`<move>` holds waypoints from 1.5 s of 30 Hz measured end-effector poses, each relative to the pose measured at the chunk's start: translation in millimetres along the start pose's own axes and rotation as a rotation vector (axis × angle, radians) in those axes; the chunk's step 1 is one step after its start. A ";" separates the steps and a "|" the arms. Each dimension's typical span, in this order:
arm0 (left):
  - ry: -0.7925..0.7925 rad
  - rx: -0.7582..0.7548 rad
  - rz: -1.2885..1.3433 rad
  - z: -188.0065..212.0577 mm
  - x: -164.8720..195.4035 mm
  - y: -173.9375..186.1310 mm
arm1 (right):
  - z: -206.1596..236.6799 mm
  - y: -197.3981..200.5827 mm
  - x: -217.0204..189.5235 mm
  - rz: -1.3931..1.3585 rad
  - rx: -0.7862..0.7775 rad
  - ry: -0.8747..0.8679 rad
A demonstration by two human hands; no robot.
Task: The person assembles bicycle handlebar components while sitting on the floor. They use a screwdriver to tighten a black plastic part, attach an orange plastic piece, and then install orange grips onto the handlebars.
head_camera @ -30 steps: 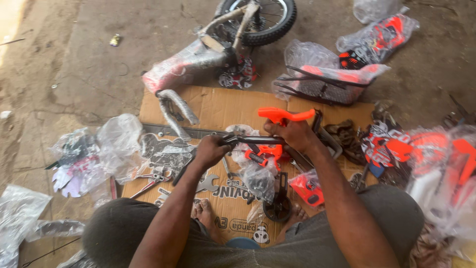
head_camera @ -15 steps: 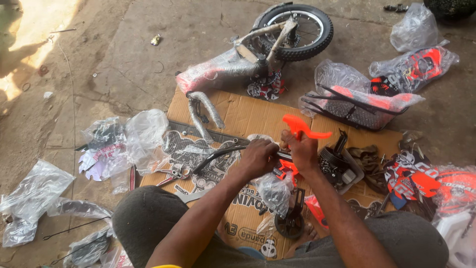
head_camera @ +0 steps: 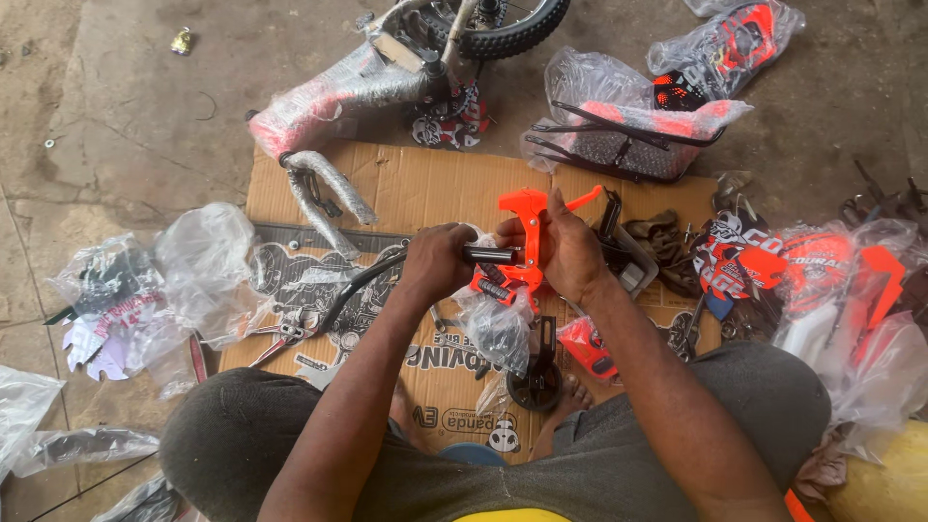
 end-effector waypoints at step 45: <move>0.041 -0.094 0.133 -20.1 -32.1 -23.5 | -49.2 -26.6 1.2 0.835 -0.184 0.092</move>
Point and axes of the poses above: each hand's wrist, its own z-axis away from the middle knuckle, its own y-axis out of the back of the hand, x = y × z, the point moved 9 cm from there along -z, towards the middle knuckle, and after that the axes turned 5 degrees about -x, right-handed, at the moved point
